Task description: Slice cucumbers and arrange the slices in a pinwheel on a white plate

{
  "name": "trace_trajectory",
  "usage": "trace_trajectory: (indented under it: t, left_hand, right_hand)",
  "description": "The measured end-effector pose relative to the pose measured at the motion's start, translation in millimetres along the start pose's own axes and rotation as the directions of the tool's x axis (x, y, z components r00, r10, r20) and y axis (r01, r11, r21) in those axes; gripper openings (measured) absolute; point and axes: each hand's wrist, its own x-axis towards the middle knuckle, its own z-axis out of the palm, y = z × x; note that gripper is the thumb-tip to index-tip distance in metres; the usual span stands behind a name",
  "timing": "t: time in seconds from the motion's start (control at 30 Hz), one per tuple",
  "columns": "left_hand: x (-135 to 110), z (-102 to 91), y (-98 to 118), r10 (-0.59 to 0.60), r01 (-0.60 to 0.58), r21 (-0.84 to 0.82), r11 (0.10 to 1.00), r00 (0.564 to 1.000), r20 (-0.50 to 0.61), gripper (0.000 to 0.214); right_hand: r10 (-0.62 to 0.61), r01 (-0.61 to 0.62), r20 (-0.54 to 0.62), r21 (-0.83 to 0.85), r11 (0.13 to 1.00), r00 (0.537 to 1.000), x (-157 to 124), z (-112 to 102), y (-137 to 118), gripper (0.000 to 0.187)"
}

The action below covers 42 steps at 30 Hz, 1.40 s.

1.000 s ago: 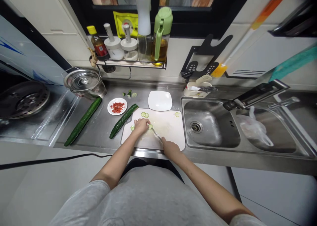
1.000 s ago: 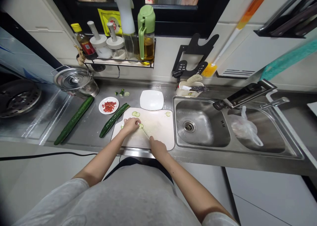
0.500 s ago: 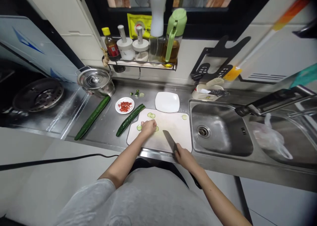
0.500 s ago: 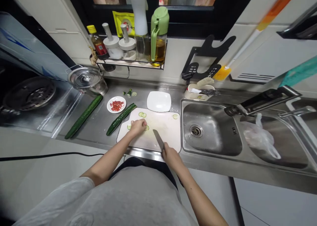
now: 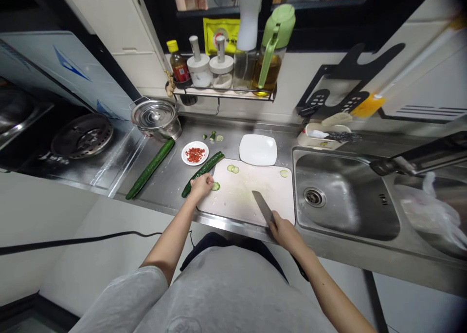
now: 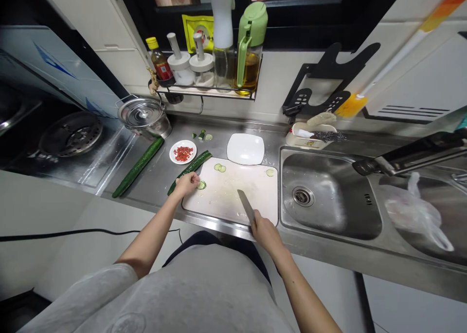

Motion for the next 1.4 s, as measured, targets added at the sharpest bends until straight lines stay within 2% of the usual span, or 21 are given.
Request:
trace_trajectory:
  t: [0.2, 0.33, 0.5, 0.63, 0.73, 0.93, 1.17, 1.4]
  left_hand:
    - [-3.5, -0.2, 3.5, 0.013, -0.01, 0.102, 0.995, 0.999, -0.032, 0.011]
    - [-4.7, -0.3, 9.4, 0.042, -0.035, 0.107, 0.994, 0.997, -0.067, 0.015]
    - [8.6, 11.7, 38.5, 0.107, -0.1, 0.083, 0.991, 0.991, -0.081, 0.026]
    - [29.0, 28.2, 66.5, 0.189, -0.178, 0.13, 0.975, 0.979, -0.074, 0.03]
    - [42.8, 35.6, 78.7, 0.22, -0.209, 0.175, 0.962, 0.975, -0.046, 0.033]
    - [55.7, 38.2, 82.8, 0.202, -0.194, 0.217, 0.957, 0.979, -0.017, 0.027]
    - [61.9, 39.2, 87.2, 0.19, -0.187, 0.18, 0.966, 0.982, 0.002, 0.017]
    - [47.1, 30.3, 94.0, 0.203, -0.205, 0.047, 0.978, 0.978, 0.043, 0.01]
  right_hand:
    - [0.014, -0.013, 0.016, -0.013, 1.0, 1.0, -0.8, -2.8, -2.1, 0.027]
    - [0.025, -0.025, 0.012, -0.025, 0.999, 1.0, -1.5, -3.7, -4.0, 0.028]
    - [0.076, -0.077, -0.006, -0.036, 0.996, 0.997, -2.7, -10.6, -6.5, 0.027]
    - [0.101, -0.102, -0.023, -0.024, 0.995, 0.995, -2.8, -14.2, -4.8, 0.027]
    - [0.099, -0.099, -0.035, -0.007, 0.995, 0.995, -1.5, -12.9, -1.7, 0.028]
    - [0.128, -0.128, -0.029, 0.004, 0.992, 0.991, 0.7, -11.3, 0.7, 0.032]
    - [0.123, -0.123, -0.014, 0.008, 0.992, 0.992, 0.8, -16.6, 0.1, 0.033]
    - [0.115, -0.115, -0.025, 0.012, 0.993, 0.993, 2.5, -17.3, 1.3, 0.03]
